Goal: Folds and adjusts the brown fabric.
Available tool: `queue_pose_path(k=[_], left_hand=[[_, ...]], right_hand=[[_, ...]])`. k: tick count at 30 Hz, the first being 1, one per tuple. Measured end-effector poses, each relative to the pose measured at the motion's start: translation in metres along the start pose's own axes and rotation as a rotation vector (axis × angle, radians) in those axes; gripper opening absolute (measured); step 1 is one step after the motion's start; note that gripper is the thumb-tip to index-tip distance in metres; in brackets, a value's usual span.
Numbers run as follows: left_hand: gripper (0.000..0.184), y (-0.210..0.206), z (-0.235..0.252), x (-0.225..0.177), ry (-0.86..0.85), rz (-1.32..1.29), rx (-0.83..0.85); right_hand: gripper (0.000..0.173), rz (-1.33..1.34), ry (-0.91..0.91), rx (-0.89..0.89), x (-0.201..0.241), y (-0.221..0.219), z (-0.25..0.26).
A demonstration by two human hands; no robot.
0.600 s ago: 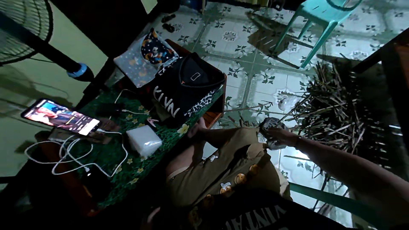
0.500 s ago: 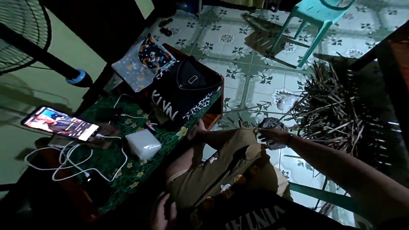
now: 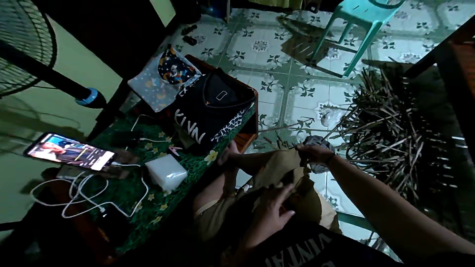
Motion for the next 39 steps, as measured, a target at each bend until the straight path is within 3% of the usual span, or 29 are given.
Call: queue_pose_path(k=[4,10,16,22,30,33,35,39], left_hand=[[0.054,-0.004,0.001,-0.003,-0.115,-0.150,0.071],[0.038,0.033,0.038,0.025,0.064,-0.072,-0.199],[0.050,0.046,0.117,0.073,0.198,0.078,0.001],[0.045,0.030,0.149,0.112,0.324,-0.107,0.100],[0.030,0.029,0.149,0.122,0.430,-0.305,-0.120],[0.032,0.024,0.147,0.123,0.442,-0.236,-0.146],[0.041,0.022,0.141,0.117,0.402,-0.153,-0.171],[0.051,0.019,0.106,0.085,0.194,0.069,-0.227]], right_hand=[[0.028,0.130,0.146,0.041,0.009,0.000,-0.008],[0.031,0.178,0.262,0.081,0.009,0.004,-0.009],[0.028,0.292,0.332,0.045,0.012,0.000,-0.017],[0.027,0.362,0.359,0.058,0.019,0.000,-0.019],[0.026,0.315,0.394,-0.049,0.018,0.000,-0.014],[0.028,0.287,0.367,-0.096,0.015,-0.002,-0.001],[0.039,0.219,0.260,-0.102,0.011,-0.005,0.005],[0.061,-0.027,0.014,-0.012,-0.011,-0.015,0.005]])
Point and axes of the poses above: each hand's wrist, its own z-axis towards the middle knuckle, its own y-axis out of the back of the hand, x = y × z, the point moved 2 cm from there along z, towards the middle knuckle, and after that the axes turned 14 degrees about -y, right-handed, at the moved point
